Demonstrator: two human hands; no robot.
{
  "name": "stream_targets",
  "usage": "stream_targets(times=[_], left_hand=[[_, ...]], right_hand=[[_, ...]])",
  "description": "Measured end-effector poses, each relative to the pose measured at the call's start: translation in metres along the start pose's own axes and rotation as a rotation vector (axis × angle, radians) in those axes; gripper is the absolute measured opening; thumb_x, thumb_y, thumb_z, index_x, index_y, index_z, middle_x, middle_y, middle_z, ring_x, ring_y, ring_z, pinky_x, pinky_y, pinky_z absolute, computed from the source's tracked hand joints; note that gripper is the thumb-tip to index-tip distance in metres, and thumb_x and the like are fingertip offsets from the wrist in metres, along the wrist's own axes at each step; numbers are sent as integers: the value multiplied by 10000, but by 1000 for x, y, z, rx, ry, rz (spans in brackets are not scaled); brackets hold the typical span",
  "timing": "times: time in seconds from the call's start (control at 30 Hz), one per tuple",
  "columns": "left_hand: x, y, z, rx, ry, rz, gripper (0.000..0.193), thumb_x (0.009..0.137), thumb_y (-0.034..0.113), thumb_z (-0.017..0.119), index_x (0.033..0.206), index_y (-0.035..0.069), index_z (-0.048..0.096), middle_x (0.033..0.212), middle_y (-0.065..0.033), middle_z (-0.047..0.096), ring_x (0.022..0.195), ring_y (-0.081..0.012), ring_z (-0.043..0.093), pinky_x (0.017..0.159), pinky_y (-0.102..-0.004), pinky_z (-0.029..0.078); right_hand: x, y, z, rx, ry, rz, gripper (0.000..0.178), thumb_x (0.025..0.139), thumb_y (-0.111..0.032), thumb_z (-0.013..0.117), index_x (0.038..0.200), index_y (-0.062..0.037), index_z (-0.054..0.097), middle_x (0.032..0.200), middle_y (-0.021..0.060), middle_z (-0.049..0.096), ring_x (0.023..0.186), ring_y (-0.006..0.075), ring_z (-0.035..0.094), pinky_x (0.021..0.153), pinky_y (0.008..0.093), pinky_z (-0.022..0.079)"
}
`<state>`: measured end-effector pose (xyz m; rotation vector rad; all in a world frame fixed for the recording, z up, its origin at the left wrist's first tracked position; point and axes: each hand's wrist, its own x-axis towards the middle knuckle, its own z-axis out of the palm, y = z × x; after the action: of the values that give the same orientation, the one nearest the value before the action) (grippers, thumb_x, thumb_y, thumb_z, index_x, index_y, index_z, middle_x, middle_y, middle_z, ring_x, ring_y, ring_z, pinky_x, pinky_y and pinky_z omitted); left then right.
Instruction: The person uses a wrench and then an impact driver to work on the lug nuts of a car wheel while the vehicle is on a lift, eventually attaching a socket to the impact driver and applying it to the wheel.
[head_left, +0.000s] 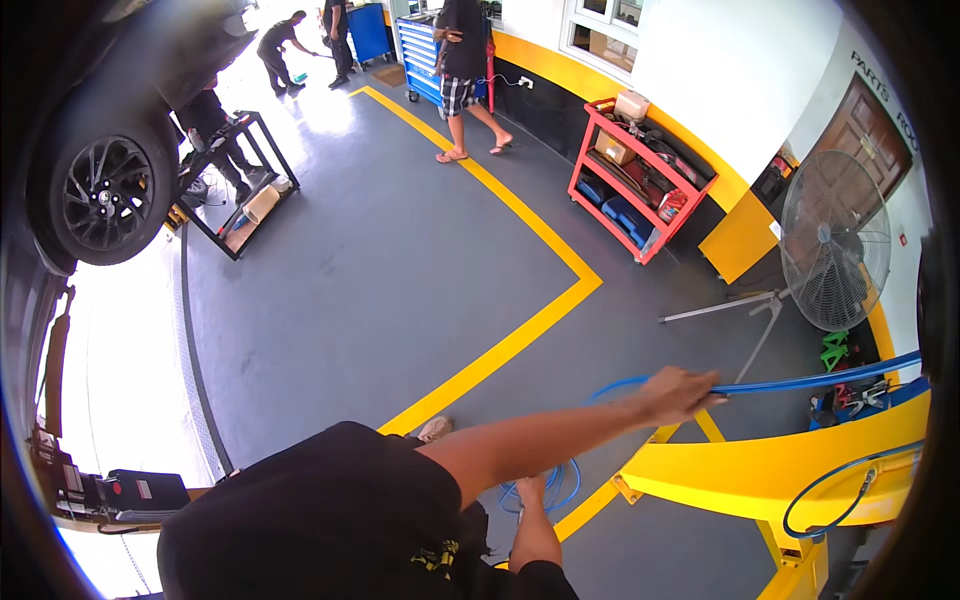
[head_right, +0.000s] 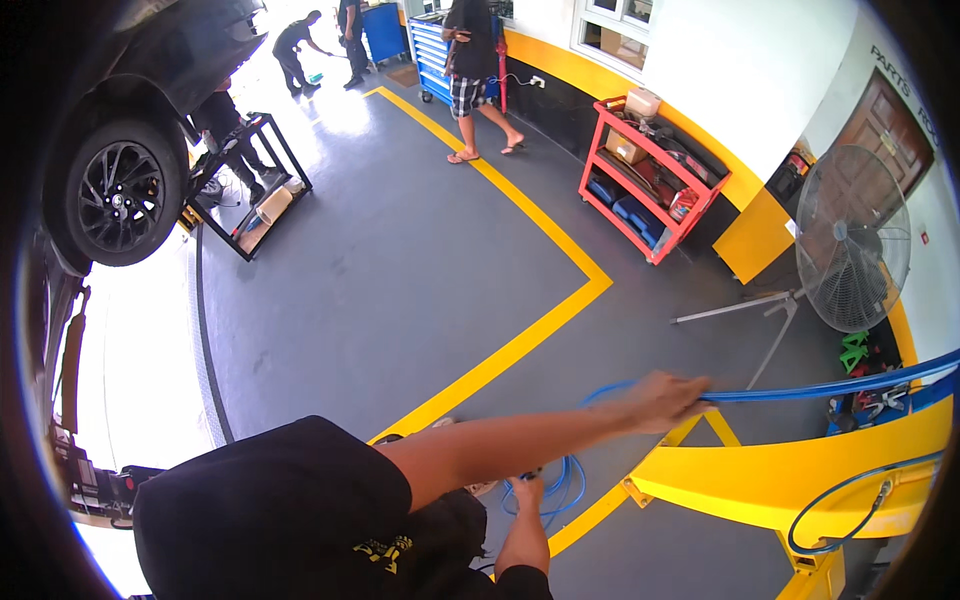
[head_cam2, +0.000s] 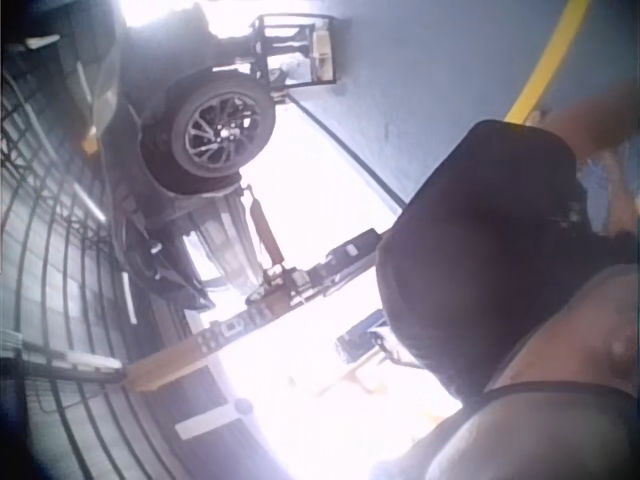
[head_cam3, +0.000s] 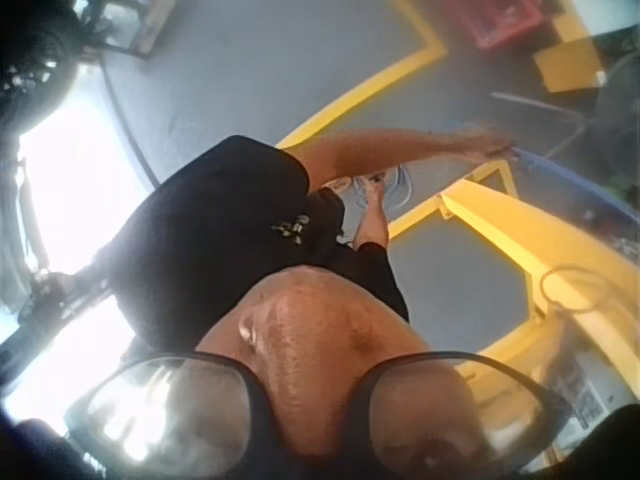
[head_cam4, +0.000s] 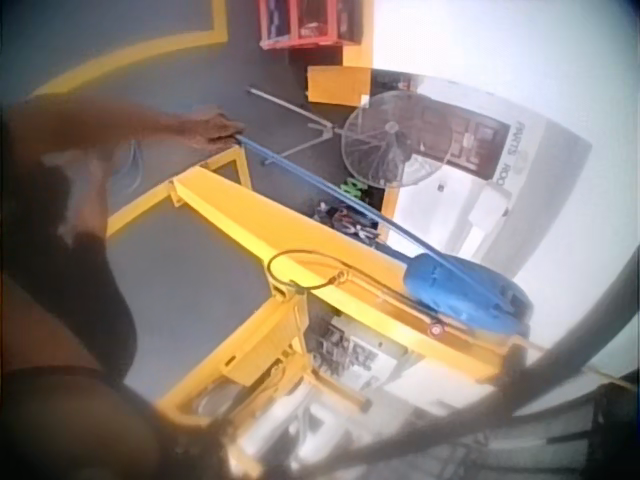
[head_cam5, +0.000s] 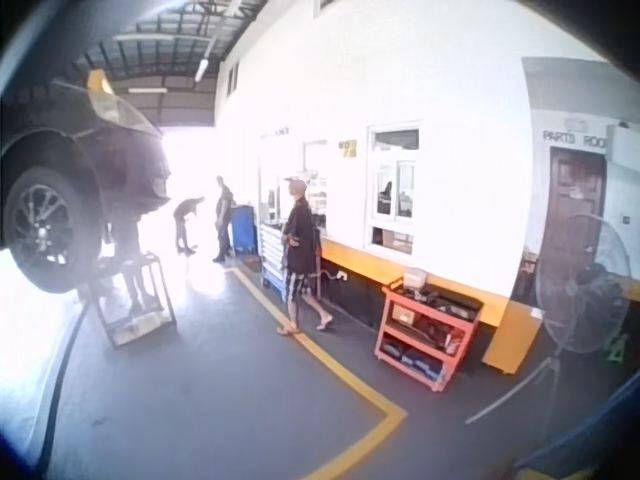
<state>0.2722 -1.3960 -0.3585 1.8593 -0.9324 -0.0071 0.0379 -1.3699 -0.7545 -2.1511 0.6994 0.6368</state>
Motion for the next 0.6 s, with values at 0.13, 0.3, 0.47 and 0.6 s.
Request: stream_targets(times=[0.13,0.3,0.47,0.6], left_hand=[[-76,-77,7,52,-88,-224,314,1068,412,538,1084,101,574,810,-193,656,758,-410,654,675,-523,505],[-198,-161,13,116,-237,-447,309,1075,422,512,1107,121,572,810,-186,664,780,-422,664,682,-546,514],[-295,-213,21,199,-392,-607,342,1080,462,479,1122,129,546,821,-184,682,780,-443,669,676,-562,514],[-344,-233,4,214,-332,-674,294,1063,412,530,1158,136,561,869,-210,691,807,-462,667,693,-574,514]], right_hand=[[-29,102,14,-51,-142,147,807,591,-458,975,1160,46,704,1122,253,740,1064,387,718,909,445,560],[-85,146,10,-396,-266,332,778,658,-397,954,1211,64,661,1164,234,731,1084,378,716,932,433,563],[-132,167,11,-387,-359,481,738,704,-446,919,1197,47,678,1179,222,733,1118,358,710,965,420,554],[-149,152,4,-434,-421,464,799,730,-491,892,1247,65,641,1225,215,717,1153,338,698,985,394,543]])
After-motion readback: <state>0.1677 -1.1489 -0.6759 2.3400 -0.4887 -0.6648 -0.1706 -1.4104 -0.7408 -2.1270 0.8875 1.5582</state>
